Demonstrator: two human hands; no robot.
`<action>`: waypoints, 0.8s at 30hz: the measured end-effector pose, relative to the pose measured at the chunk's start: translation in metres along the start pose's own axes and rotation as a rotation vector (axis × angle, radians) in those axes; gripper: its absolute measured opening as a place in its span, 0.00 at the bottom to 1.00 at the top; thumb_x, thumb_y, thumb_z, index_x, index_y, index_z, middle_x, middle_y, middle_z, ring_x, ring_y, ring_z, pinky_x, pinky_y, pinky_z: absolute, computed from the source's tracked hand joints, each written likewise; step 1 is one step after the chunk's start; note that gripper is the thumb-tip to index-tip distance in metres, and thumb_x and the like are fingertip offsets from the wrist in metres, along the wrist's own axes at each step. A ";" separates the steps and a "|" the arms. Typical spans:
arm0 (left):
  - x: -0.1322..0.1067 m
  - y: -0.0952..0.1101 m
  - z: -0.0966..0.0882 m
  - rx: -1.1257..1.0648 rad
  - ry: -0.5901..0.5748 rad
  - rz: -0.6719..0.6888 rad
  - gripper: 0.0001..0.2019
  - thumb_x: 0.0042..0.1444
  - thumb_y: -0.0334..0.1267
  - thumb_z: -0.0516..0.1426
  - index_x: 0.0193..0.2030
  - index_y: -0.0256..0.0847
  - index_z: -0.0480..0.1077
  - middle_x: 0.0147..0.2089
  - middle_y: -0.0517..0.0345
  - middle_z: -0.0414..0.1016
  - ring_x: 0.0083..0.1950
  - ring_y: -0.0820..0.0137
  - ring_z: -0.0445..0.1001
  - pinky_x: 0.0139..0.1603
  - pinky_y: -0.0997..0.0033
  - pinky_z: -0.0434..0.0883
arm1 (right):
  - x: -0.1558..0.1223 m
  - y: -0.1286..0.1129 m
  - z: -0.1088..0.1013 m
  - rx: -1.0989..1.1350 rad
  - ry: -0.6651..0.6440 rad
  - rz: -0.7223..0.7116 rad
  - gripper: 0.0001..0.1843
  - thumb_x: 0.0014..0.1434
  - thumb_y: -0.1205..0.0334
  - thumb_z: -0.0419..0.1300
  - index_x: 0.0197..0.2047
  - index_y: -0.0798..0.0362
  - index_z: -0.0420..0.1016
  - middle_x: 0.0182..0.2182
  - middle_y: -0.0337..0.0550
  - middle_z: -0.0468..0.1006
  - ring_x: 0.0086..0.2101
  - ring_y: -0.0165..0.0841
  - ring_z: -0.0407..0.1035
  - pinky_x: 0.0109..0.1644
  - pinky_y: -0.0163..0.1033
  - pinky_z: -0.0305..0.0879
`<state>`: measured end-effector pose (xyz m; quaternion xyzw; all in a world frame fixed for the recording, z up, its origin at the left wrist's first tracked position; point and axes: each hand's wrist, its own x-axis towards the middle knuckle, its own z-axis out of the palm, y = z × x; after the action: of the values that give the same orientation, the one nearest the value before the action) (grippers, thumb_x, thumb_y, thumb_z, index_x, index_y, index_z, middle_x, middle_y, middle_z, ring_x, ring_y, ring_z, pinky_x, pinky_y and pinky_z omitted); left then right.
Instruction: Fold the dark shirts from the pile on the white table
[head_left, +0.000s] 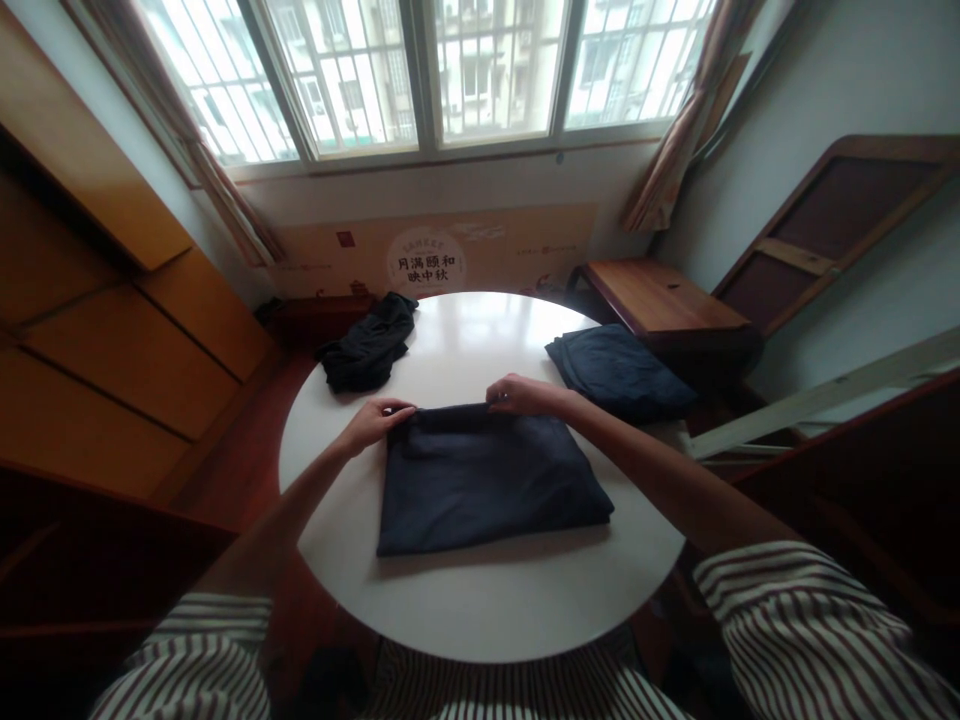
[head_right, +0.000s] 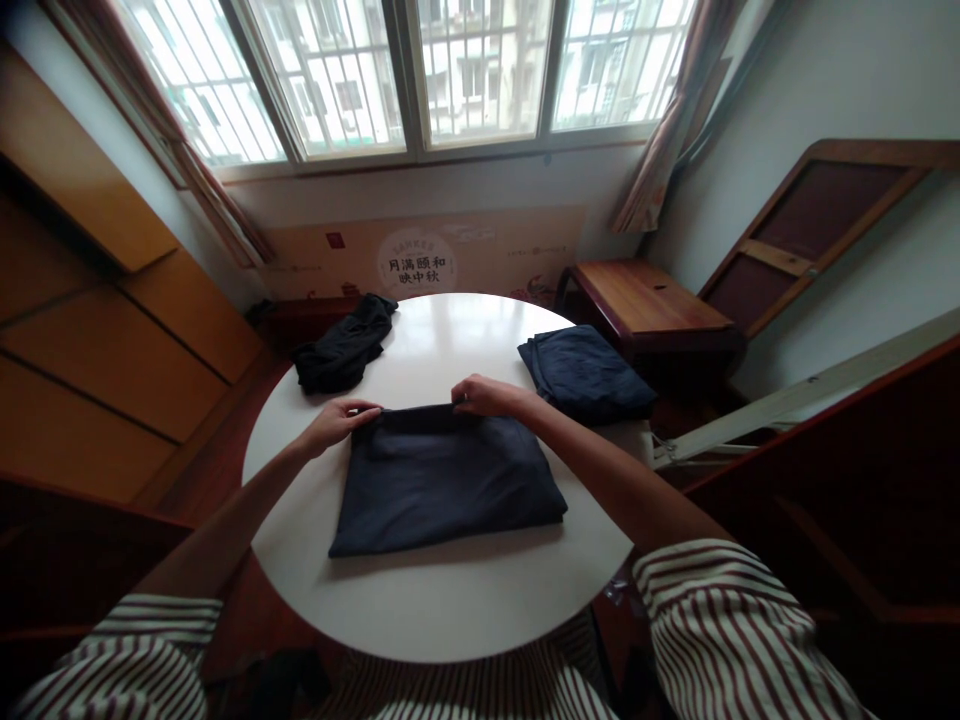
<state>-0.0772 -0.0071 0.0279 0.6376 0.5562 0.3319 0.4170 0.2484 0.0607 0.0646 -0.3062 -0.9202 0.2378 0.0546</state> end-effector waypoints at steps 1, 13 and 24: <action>0.000 -0.001 0.000 0.028 0.001 0.007 0.27 0.49 0.59 0.63 0.43 0.35 0.79 0.41 0.48 0.81 0.41 0.62 0.78 0.40 0.69 0.72 | -0.003 0.001 0.001 0.013 0.009 -0.012 0.11 0.61 0.60 0.60 0.39 0.57 0.81 0.34 0.47 0.80 0.34 0.33 0.71 0.41 0.35 0.63; -0.002 0.010 -0.006 0.100 -0.166 0.025 0.21 0.46 0.53 0.67 0.35 0.33 0.78 0.28 0.59 0.73 0.30 0.72 0.69 0.29 0.76 0.61 | -0.003 -0.006 0.002 0.049 -0.212 0.197 0.19 0.49 0.49 0.69 0.36 0.56 0.77 0.34 0.43 0.77 0.33 0.33 0.69 0.33 0.33 0.60; -0.012 0.024 0.003 -0.197 -0.259 -0.148 0.24 0.48 0.56 0.66 0.40 0.35 0.76 0.28 0.60 0.72 0.24 0.77 0.65 0.21 0.80 0.60 | -0.009 -0.018 -0.014 0.122 -0.371 0.159 0.26 0.52 0.48 0.64 0.47 0.59 0.78 0.36 0.45 0.80 0.34 0.34 0.71 0.35 0.33 0.62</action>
<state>-0.0664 -0.0202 0.0491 0.5885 0.5081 0.2683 0.5689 0.2495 0.0482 0.0860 -0.3251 -0.8712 0.3489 -0.1163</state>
